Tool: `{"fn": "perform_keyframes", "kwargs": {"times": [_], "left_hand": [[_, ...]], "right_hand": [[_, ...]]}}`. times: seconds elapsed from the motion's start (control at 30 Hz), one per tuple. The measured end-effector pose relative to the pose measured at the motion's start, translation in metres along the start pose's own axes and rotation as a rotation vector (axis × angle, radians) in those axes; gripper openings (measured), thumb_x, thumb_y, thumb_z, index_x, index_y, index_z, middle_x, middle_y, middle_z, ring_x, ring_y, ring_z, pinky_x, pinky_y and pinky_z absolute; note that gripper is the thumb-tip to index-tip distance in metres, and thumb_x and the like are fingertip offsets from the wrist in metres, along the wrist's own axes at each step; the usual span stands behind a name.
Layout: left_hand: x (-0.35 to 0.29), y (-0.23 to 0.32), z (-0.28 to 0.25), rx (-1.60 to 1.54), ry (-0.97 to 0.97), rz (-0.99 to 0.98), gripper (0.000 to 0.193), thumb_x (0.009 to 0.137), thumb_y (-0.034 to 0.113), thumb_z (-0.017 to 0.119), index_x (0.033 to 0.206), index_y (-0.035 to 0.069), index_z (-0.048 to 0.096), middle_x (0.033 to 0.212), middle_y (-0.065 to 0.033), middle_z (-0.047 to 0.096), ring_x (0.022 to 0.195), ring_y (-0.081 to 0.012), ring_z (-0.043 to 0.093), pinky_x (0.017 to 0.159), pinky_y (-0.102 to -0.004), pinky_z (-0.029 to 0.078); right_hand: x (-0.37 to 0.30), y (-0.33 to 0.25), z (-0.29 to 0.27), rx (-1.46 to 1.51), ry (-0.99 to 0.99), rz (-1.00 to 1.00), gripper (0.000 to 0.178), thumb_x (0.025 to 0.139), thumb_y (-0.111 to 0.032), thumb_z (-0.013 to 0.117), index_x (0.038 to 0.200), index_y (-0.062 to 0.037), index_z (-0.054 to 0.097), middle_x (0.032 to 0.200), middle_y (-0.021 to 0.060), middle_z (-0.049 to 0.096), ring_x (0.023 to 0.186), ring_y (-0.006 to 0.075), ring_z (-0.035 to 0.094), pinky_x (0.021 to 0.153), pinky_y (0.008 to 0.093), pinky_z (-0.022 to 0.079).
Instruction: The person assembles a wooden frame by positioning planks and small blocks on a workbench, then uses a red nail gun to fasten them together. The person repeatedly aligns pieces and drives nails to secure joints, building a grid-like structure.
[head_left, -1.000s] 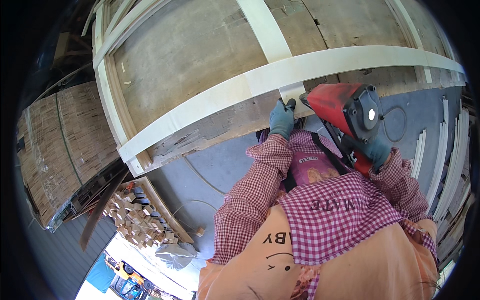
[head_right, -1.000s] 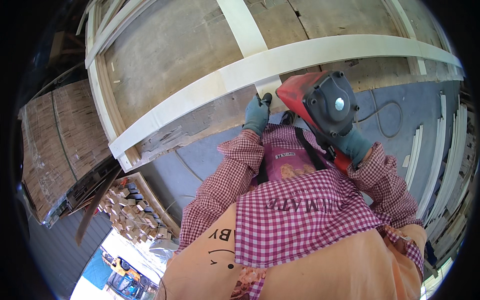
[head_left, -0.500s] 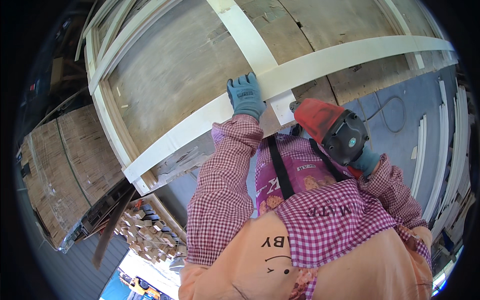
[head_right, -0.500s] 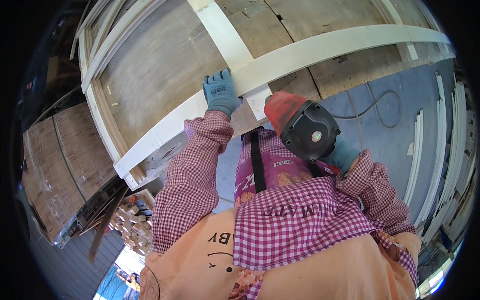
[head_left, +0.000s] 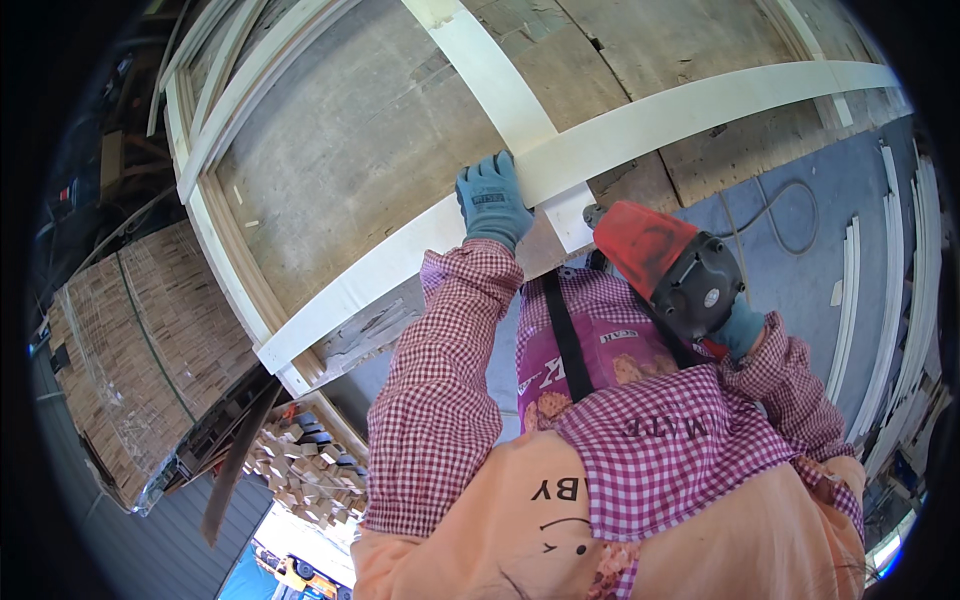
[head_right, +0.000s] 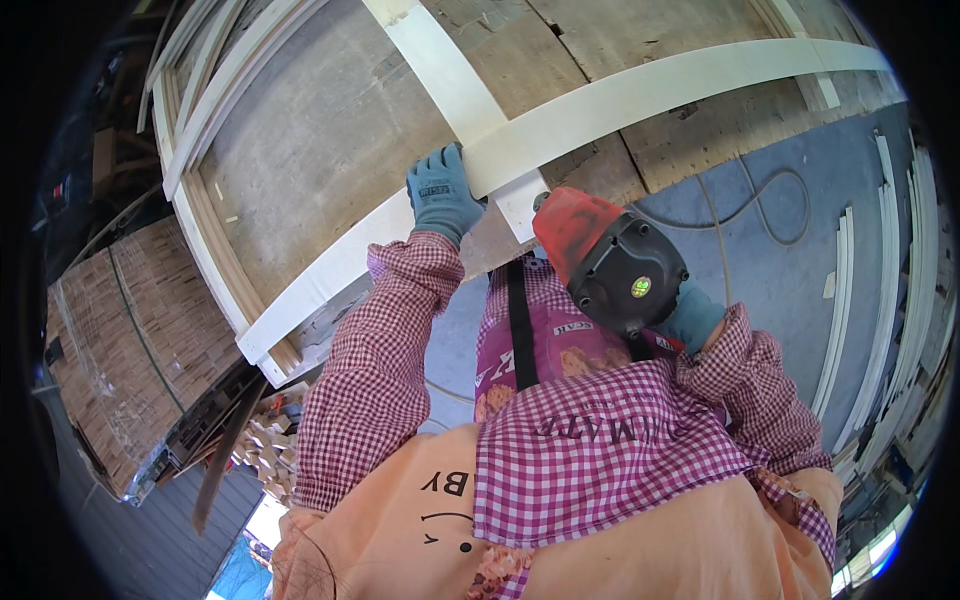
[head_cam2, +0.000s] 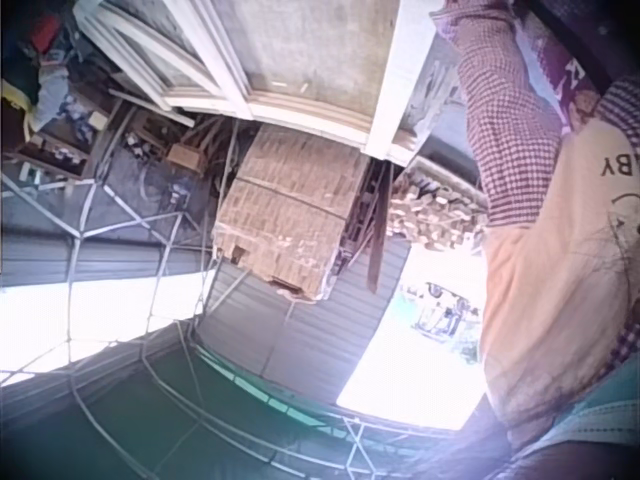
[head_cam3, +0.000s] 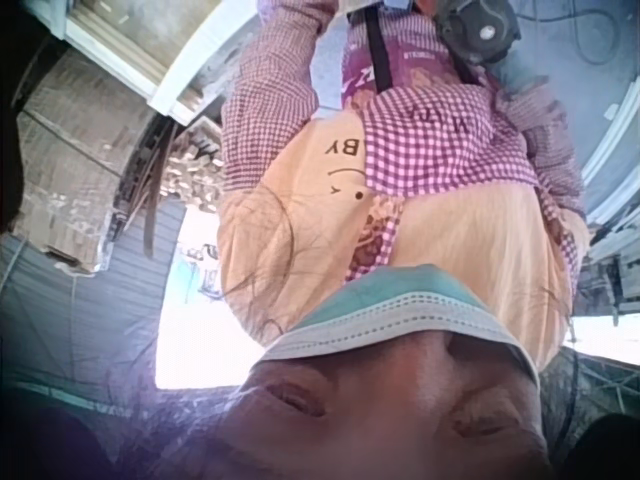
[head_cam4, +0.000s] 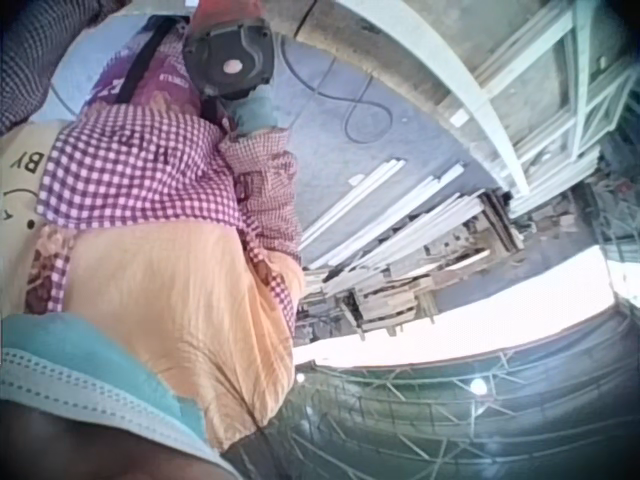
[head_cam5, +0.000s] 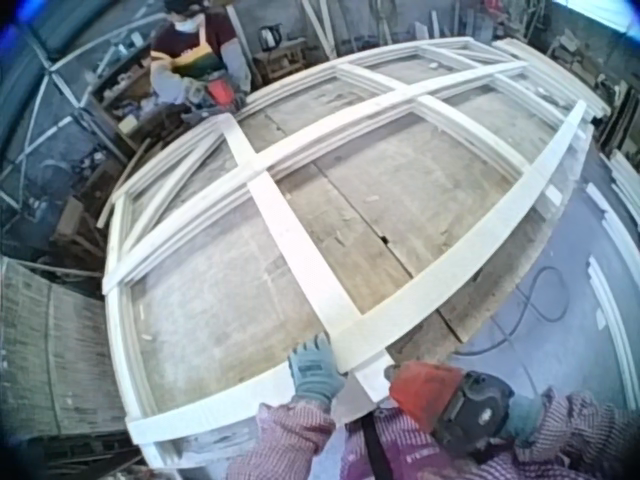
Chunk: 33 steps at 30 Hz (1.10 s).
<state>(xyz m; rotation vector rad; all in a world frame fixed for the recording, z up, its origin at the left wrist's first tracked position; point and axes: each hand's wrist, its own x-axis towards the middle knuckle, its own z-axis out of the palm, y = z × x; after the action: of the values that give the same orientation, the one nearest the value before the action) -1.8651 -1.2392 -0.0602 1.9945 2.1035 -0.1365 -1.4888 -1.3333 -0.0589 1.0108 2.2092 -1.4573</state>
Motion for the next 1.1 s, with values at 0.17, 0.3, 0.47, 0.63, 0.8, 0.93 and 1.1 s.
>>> {"fn": "perform_keyframes", "kwargs": {"times": [0.17,0.3,0.47,0.63,0.8,0.93,1.1], "left_hand": [[0.001,0.006,-0.008,0.07,-0.071,-0.024,0.074,0.065,0.038,0.072,0.126,0.005,0.044,0.119,-0.0146,0.052,0.113,-0.0308,0.049,0.103,-0.0438,0.03],[0.005,0.007,-0.016,0.07,-0.186,-0.049,0.071,0.066,0.035,0.072,0.124,0.005,0.044,0.116,-0.0151,0.051,0.111,-0.0309,0.049,0.1,-0.0453,0.031],[0.002,0.006,-0.013,0.051,-0.173,-0.056,0.076,0.067,0.036,0.071,0.13,0.005,0.041,0.117,-0.0151,0.05,0.11,-0.0309,0.048,0.098,-0.0444,0.032],[-0.002,0.004,-0.007,-0.001,-0.092,-0.053,0.077,0.067,0.034,0.07,0.132,0.006,0.04,0.118,-0.0145,0.049,0.111,-0.031,0.047,0.098,-0.0441,0.031],[0.001,0.006,-0.006,0.01,-0.123,-0.07,0.077,0.068,0.032,0.07,0.133,0.006,0.04,0.119,-0.0137,0.049,0.111,-0.0304,0.047,0.099,-0.0446,0.031],[-0.001,0.002,-0.005,0.022,-0.152,-0.081,0.078,0.068,0.033,0.071,0.134,0.007,0.039,0.119,-0.0132,0.049,0.112,-0.0299,0.047,0.099,-0.0451,0.031],[0.003,0.005,-0.007,0.01,-0.136,-0.063,0.078,0.068,0.034,0.072,0.134,0.008,0.039,0.119,-0.0134,0.049,0.111,-0.0301,0.048,0.098,-0.0449,0.032]], "right_hand": [[-0.012,-0.007,-0.007,-0.054,0.012,-0.027,0.041,0.092,-0.022,0.056,0.132,-0.0128,0.052,0.134,0.0057,0.05,0.121,0.0204,0.048,0.105,0.0349,0.035],[-0.016,-0.019,-0.021,0.065,0.055,-0.041,0.039,0.092,-0.022,0.057,0.129,-0.0105,0.052,0.127,0.0066,0.053,0.114,0.0204,0.05,0.1,0.035,0.037],[-0.013,-0.037,-0.038,0.205,0.091,-0.037,0.037,0.092,-0.023,0.058,0.125,-0.0076,0.053,0.118,0.0076,0.055,0.106,0.0205,0.053,0.093,0.0353,0.04],[-0.007,-0.059,-0.06,0.307,0.108,-0.027,0.036,0.092,-0.024,0.059,0.122,-0.0046,0.054,0.109,0.0086,0.058,0.097,0.0205,0.056,0.087,0.0355,0.043],[-0.012,-0.086,-0.109,0.427,0.139,-0.024,0.035,0.092,-0.024,0.061,0.118,-0.0017,0.055,0.1,0.0097,0.061,0.088,0.0205,0.059,0.08,0.0358,0.045],[-0.006,-0.107,-0.152,0.562,0.203,-0.085,0.035,0.092,-0.025,0.061,0.115,0.0007,0.056,0.093,0.0105,0.063,0.082,0.0205,0.061,0.075,0.0359,0.047],[0.035,-0.107,-0.171,1.095,0.112,0.105,0.019,0.089,-0.015,0.065,0.097,0.0009,0.058,0.078,0.0063,0.059,0.062,0.0159,0.054,0.057,0.03,0.045]]}}
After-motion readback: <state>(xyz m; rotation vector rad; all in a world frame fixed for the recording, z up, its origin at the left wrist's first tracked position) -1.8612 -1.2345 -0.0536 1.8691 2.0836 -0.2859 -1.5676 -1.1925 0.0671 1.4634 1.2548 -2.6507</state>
